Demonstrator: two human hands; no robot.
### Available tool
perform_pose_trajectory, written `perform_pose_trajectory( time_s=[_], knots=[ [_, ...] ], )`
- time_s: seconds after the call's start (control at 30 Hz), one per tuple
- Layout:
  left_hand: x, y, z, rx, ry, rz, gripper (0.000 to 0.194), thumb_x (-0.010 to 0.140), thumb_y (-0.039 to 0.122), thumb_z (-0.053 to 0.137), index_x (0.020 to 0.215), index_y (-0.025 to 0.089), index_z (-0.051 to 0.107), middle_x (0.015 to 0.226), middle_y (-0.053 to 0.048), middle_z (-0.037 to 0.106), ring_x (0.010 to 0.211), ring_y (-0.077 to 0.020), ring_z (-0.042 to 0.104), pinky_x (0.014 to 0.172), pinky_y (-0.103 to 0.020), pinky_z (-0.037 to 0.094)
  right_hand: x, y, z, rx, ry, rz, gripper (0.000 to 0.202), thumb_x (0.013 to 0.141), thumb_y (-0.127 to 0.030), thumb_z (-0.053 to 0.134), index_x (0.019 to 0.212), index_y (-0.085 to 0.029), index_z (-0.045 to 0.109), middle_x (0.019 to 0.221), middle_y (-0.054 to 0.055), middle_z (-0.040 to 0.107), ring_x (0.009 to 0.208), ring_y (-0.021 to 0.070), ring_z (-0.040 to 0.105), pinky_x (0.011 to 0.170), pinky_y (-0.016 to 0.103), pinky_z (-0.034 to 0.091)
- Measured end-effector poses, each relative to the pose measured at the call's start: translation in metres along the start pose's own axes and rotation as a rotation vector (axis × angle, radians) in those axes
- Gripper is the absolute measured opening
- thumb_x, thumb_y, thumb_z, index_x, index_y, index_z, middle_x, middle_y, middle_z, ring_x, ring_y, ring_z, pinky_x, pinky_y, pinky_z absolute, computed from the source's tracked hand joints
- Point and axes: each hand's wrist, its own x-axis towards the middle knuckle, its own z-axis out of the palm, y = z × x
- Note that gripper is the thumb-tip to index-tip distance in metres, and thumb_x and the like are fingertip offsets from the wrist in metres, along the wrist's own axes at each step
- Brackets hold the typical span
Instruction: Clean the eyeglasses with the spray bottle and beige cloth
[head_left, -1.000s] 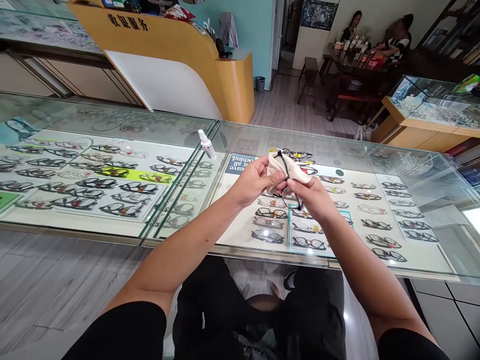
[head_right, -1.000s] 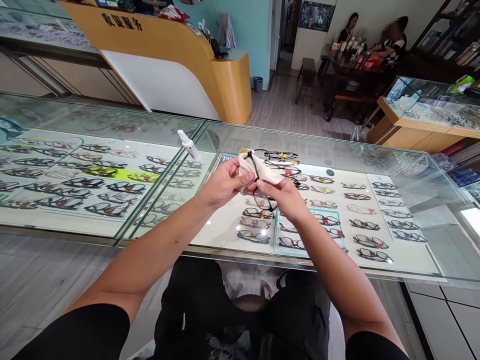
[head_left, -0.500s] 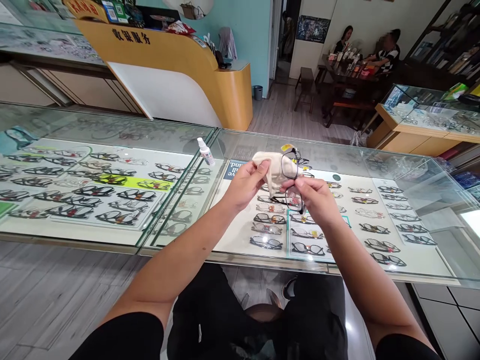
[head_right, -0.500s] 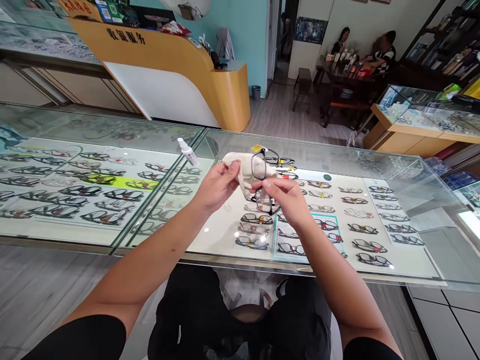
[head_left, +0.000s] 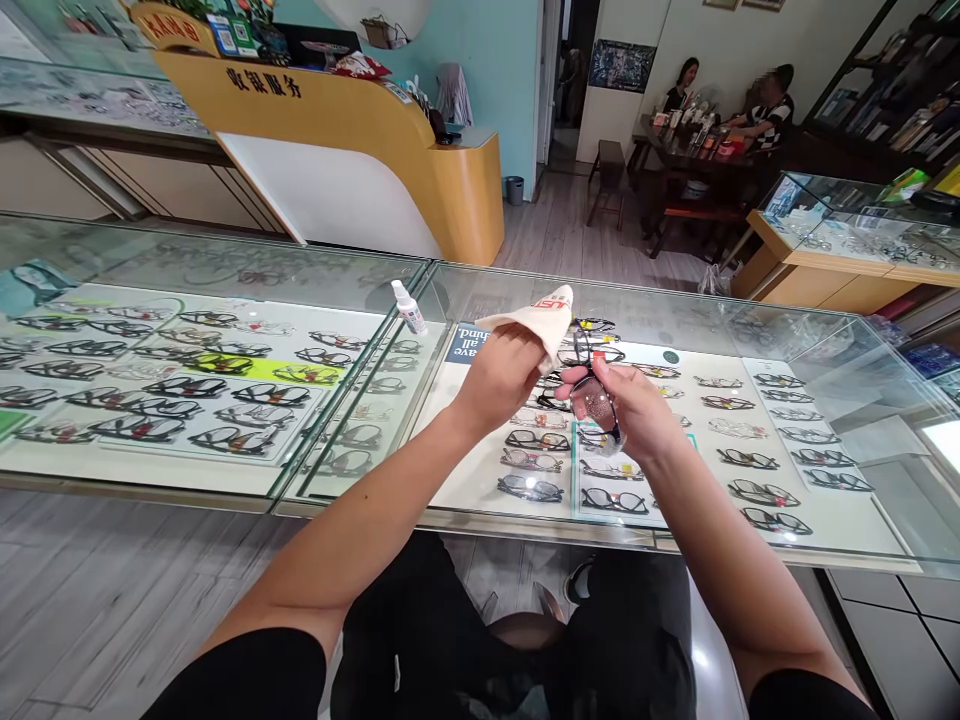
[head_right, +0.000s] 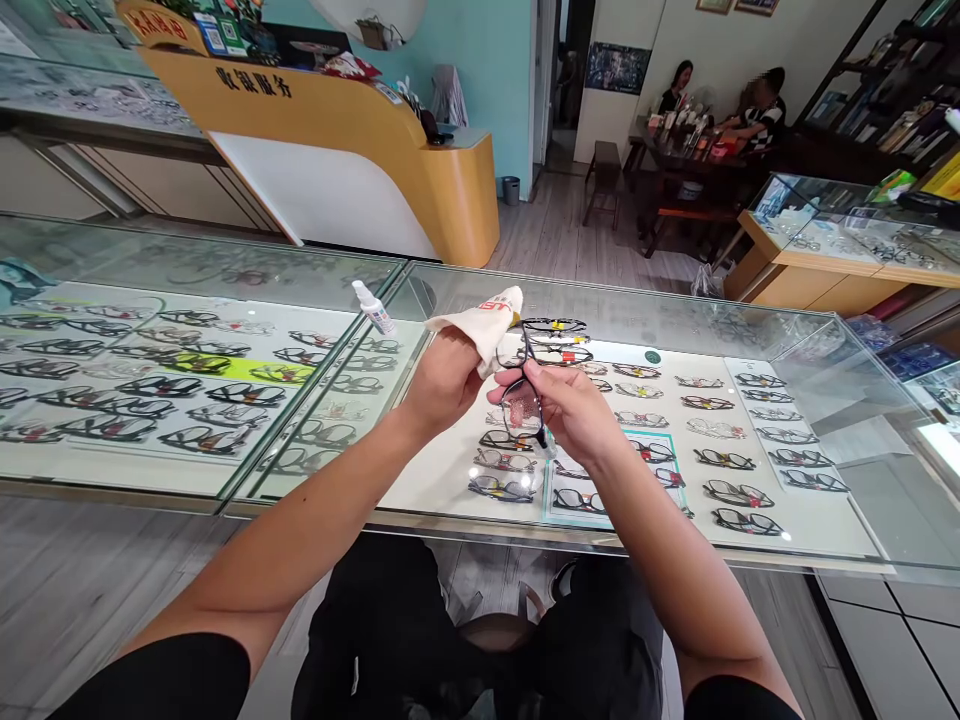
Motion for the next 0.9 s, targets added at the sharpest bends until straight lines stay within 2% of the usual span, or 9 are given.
perform_pose_trajectory(
  time_s=[0.13,0.3,0.37,0.43,0.5,0.57,0.67,0.83,0.9],
  knots=[
    [0.005,0.008,-0.002,-0.032,-0.036,-0.006,0.037,0.111,0.031,0.049,0.131,0.021,0.078,0.131,-0.018,0.080,0.130,-0.0335,0.071,0.113,-0.052,0.055,0.000,0.005,0.005,0.002,-0.123,0.057,0.059,0.084,-0.076,0.084,0.091,-0.018,0.088,0.088,0.012,0.086,0.060,0.0142,0.066,0.061,0.029,0.056],
    [0.008,0.018,-0.009,-0.176,-0.035,-0.058,0.037,0.113,0.040,0.049,0.111,0.022,0.081,0.110,-0.016,0.082,0.116,-0.0301,0.074,0.105,-0.046,0.055,-0.003,0.002,0.001,-0.050,-0.133,0.075,0.064,0.089,-0.081,0.076,0.082,-0.018,0.086,0.072,0.010,0.081,0.055,0.0153,0.063,0.051,0.028,0.045],
    [0.006,0.021,-0.010,-0.278,-0.005,-0.131,0.037,0.112,0.045,0.053,0.105,0.020,0.080,0.102,-0.014,0.080,0.106,-0.0290,0.074,0.098,-0.044,0.056,-0.004,-0.002,-0.004,-0.151,-0.057,-0.020,0.064,0.092,-0.079,0.073,0.071,-0.019,0.082,0.061,0.007,0.074,0.051,0.0148,0.059,0.049,0.028,0.040],
    [0.003,0.025,-0.010,-0.415,0.010,-0.269,0.042,0.110,0.054,0.057,0.094,0.019,0.076,0.086,-0.009,0.073,0.084,-0.0242,0.069,0.081,-0.038,0.055,-0.005,-0.005,-0.007,-0.251,0.091,-0.211,0.059,0.094,-0.072,0.077,0.064,-0.021,0.078,0.056,0.003,0.068,0.052,0.0137,0.055,0.052,0.028,0.040],
    [0.001,0.030,-0.009,-0.573,-0.020,-0.431,0.050,0.107,0.063,0.060,0.086,0.020,0.070,0.071,-0.003,0.062,0.065,-0.0183,0.057,0.063,-0.033,0.047,-0.005,-0.007,-0.009,-0.316,0.223,-0.400,0.045,0.092,-0.064,0.083,0.072,-0.023,0.082,0.066,0.002,0.070,0.062,0.0145,0.058,0.060,0.029,0.047],
    [0.001,0.037,-0.009,-0.733,-0.079,-0.552,0.053,0.103,0.070,0.064,0.087,0.020,0.068,0.067,0.000,0.056,0.059,-0.0149,0.049,0.056,-0.030,0.040,-0.004,-0.006,-0.010,-0.360,0.256,-0.497,0.032,0.092,-0.059,0.085,0.090,-0.027,0.088,0.083,0.002,0.077,0.075,0.0168,0.063,0.072,0.032,0.054],
    [0.005,0.047,-0.010,-0.923,-0.170,-0.628,0.054,0.098,0.071,0.072,0.096,0.018,0.068,0.074,0.001,0.058,0.062,-0.0123,0.047,0.058,-0.026,0.039,0.000,-0.001,-0.011,-0.377,0.216,-0.483,0.031,0.090,-0.059,0.086,0.105,-0.032,0.090,0.097,0.003,0.079,0.084,0.0192,0.066,0.079,0.035,0.057],
    [0.013,0.058,-0.010,-1.052,-0.270,-0.704,0.053,0.095,0.067,0.078,0.102,0.016,0.069,0.078,0.002,0.057,0.068,-0.0107,0.047,0.065,-0.024,0.039,0.010,0.008,-0.014,-0.243,0.199,-0.330,0.038,0.080,-0.064,0.093,0.093,-0.029,0.087,0.103,0.004,0.082,0.100,0.0247,0.072,0.092,0.041,0.060],
    [0.016,0.060,-0.011,-1.085,-0.301,-0.728,0.055,0.090,0.067,0.083,0.101,0.015,0.069,0.080,0.001,0.060,0.071,-0.0116,0.051,0.068,-0.024,0.042,0.012,0.009,-0.014,-0.176,0.198,-0.272,0.039,0.076,-0.063,0.095,0.089,-0.027,0.086,0.103,0.004,0.084,0.098,0.0240,0.072,0.092,0.040,0.060]
  ],
)
